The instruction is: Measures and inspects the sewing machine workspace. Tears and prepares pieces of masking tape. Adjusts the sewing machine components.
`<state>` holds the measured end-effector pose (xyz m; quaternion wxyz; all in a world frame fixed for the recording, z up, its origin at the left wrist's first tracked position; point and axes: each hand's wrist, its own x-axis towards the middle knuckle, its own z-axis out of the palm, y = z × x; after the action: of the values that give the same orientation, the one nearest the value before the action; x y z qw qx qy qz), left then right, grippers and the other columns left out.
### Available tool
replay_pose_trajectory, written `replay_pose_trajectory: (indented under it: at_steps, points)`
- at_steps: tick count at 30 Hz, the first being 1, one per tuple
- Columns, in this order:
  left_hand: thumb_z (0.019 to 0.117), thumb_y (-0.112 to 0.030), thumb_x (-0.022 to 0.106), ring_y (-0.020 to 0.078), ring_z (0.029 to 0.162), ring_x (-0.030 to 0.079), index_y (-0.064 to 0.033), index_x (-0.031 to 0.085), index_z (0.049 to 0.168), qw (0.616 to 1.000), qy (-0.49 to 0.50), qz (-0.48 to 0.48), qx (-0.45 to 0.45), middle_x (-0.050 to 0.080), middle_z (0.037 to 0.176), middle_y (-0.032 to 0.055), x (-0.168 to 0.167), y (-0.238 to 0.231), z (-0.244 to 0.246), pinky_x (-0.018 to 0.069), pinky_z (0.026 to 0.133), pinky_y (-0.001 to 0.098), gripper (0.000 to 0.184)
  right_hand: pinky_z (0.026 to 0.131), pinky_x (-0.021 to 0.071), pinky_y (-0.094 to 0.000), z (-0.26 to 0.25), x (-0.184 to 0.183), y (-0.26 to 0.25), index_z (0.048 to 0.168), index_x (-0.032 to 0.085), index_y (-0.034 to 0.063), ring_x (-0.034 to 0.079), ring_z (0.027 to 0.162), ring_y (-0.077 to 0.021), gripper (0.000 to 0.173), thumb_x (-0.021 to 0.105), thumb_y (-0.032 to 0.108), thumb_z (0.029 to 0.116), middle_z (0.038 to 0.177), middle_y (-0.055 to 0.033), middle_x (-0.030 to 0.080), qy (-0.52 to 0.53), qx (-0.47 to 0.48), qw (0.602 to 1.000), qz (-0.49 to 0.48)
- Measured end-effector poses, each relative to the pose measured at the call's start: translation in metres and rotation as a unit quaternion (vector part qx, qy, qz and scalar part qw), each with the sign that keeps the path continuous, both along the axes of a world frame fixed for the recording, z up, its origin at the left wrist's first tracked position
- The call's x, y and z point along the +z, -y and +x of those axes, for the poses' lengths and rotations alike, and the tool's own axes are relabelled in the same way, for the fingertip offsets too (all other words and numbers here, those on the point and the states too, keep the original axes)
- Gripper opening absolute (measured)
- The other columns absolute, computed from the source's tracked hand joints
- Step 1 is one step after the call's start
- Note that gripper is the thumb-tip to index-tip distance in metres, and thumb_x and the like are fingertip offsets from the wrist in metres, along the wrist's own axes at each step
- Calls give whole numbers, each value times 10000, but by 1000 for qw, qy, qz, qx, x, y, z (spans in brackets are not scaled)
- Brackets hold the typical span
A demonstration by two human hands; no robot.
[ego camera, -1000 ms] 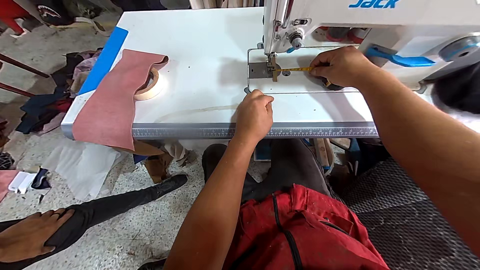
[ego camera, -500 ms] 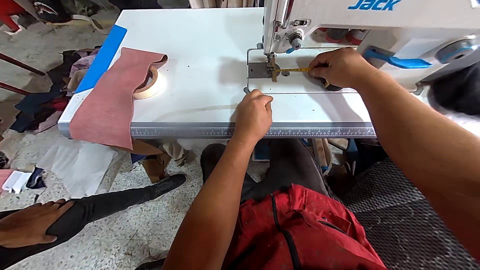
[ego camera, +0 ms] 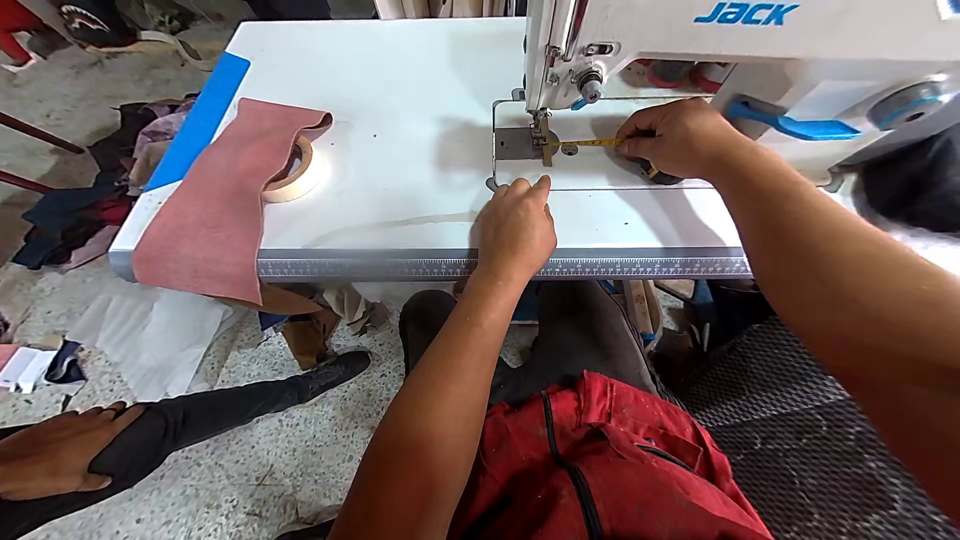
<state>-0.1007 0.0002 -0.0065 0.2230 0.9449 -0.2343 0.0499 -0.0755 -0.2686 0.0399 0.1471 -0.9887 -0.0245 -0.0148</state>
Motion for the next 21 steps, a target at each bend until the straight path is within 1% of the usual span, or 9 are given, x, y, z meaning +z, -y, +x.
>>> replay_pose_trajectory:
  at_steps: [2, 6, 8, 11, 14, 16, 18, 20, 21]
  points:
    - [1028, -186, 516, 252, 1075, 639, -208, 633, 1425, 1000, 0, 8, 4, 682, 1088, 79, 1, 2, 0, 541, 872, 418, 414, 883, 499, -602, 0, 0, -1, 1065, 761, 207, 688, 1010, -278, 187, 605, 303, 1030, 998, -75, 742, -1, -1, 1000, 1]
    - [1021, -195, 518, 272, 1111, 636, -184, 608, 1445, 1000, 5, 15, 18, 680, 1152, 96, 2, 8, 5, 540, 887, 440, 434, 880, 500, -610, 0, 0, -1, 1057, 763, 203, 692, 1001, -283, 184, 610, 299, 1025, 990, -77, 743, 5, 2, 1000, 7]
    - [1023, -202, 510, 286, 1103, 632, -182, 614, 1436, 999, 20, 28, 22, 672, 1147, 107, 2, 12, 10, 537, 871, 445, 426, 899, 498, -630, 0, 0, -2, 1062, 764, 185, 689, 1015, -306, 185, 616, 287, 1022, 1006, -96, 742, 5, 6, 1000, 13]
    - [1030, -215, 491, 286, 1106, 631, -196, 611, 1442, 999, 18, 43, 26, 674, 1143, 102, 3, 15, 14, 534, 880, 445, 429, 882, 502, -618, 2, -1, -2, 1045, 763, 195, 690, 996, -290, 180, 615, 294, 1022, 986, -80, 740, 5, 4, 1000, 13]
    - [1014, -212, 546, 294, 1122, 629, -176, 614, 1437, 1000, 6, -11, 9, 668, 1168, 125, 3, 12, 11, 536, 902, 461, 430, 887, 496, -656, -3, 1, 2, 1068, 762, 171, 687, 1011, -343, 195, 601, 276, 1032, 999, -120, 738, 5, 12, 1000, 1]
    - [989, -192, 617, 266, 1097, 640, -152, 631, 1417, 996, 22, -82, 12, 657, 1162, 124, 6, -14, 11, 559, 906, 430, 431, 850, 481, -702, -8, 3, -3, 1066, 748, 138, 681, 984, -406, 195, 592, 253, 1043, 976, -170, 725, 10, 29, 1000, -1]
    - [971, -172, 654, 267, 1109, 657, -133, 668, 1366, 990, 82, -103, 48, 674, 1188, 135, 10, -64, 18, 568, 925, 444, 397, 766, 482, -722, -24, 4, -4, 1037, 738, 125, 678, 893, -430, 189, 616, 270, 1038, 903, -184, 708, 11, 25, 1000, 13]
    - [985, -185, 631, 334, 1229, 617, -108, 666, 1358, 984, 116, -48, 126, 651, 1307, 185, 17, -128, 33, 517, 1015, 519, 382, 679, 497, -694, -46, 1, 6, 1015, 744, 161, 685, 798, -388, 201, 639, 333, 1023, 832, -141, 704, 14, 7, 1000, 24]
    - [995, -186, 615, 378, 1293, 571, -84, 648, 1372, 980, 105, -14, 168, 613, 1363, 219, 21, -159, 43, 471, 1070, 556, 392, 641, 498, -673, -56, -4, 14, 1004, 749, 188, 688, 760, -359, 220, 628, 371, 1022, 804, -111, 705, 21, -2, 999, 27]
